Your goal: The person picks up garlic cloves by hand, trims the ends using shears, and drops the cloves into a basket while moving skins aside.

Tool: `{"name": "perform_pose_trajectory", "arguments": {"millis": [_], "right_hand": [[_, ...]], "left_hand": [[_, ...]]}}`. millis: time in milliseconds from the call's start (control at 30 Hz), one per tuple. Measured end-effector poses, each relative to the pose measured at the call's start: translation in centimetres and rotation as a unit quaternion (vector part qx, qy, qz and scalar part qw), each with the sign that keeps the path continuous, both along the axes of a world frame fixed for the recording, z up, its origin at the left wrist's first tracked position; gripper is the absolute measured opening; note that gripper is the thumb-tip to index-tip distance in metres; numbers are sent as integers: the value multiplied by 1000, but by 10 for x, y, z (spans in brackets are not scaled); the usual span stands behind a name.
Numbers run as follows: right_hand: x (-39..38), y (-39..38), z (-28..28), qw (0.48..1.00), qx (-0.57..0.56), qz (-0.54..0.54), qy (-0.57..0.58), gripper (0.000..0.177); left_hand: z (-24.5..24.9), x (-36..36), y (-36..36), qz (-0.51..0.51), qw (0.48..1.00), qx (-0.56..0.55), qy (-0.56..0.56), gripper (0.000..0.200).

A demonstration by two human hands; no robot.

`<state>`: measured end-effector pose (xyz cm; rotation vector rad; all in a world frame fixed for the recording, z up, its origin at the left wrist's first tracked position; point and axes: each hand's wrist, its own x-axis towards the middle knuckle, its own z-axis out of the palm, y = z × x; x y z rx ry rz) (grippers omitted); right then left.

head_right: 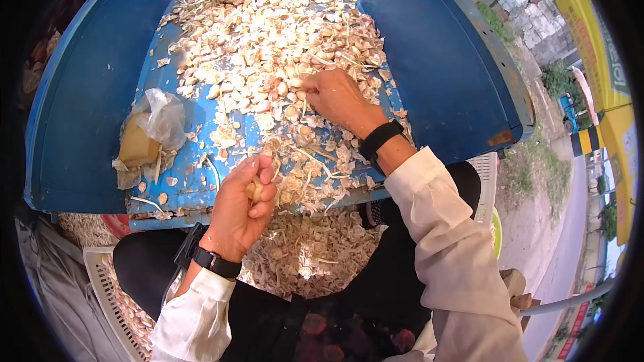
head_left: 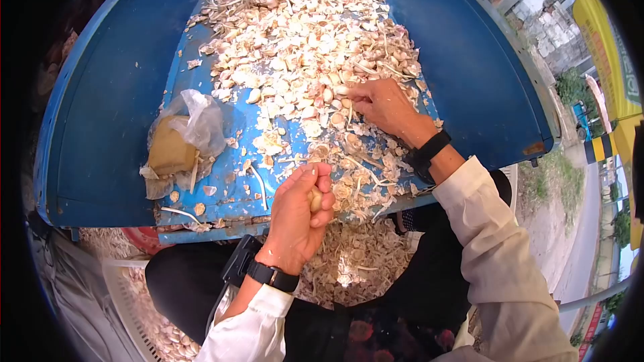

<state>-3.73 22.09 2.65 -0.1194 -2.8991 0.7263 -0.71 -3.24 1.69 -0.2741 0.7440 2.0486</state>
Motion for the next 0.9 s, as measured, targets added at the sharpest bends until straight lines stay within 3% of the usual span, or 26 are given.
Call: {"name": "perform_pose_trajectory", "arguments": {"millis": [100,167,300,367,400,433,467,500,600,633,733,833,900], "right_hand": [[-15,-1,-17,991,88,55,79,13],[-18,0,-9,991,84,32,-96,13],[-12,-4,-6,982,152,106,-20,12],[-10,-4,4,988,100,98,-67,15],[-5,-7,12,980,-158,43,-111,19],[2,-9,17,902,-405,-17,-148,23],[9,-11,17,868,-471,28,-152,32],[14,-17,17,868,-472,28,-150,32],[29,-50,16,762,-627,75,-147,26],[34,-58,17,762,-626,75,-146,26],[50,-71,25,836,-529,109,-94,22],[61,-85,29,818,-570,49,-66,23],[66,-96,20,786,-613,72,-36,22]], "left_hand": [[1,-3,2,10,999,-25,18,16],[1,-4,4,12,999,-34,20,16],[0,-6,9,6,997,-52,56,16],[-2,-7,7,11,996,-54,65,17],[-2,-8,7,13,996,-56,73,20],[-2,-8,7,13,995,-58,81,23],[-1,-8,8,13,995,-58,82,23],[1,-8,9,5,992,-68,109,27],[5,-9,11,-17,983,-97,155,33],[6,-8,13,-32,978,-113,175,35],[4,-5,13,-44,963,-147,220,36],[1,-3,11,-56,947,-151,277,39],[0,0,10,-34,950,-121,286,40]]}}
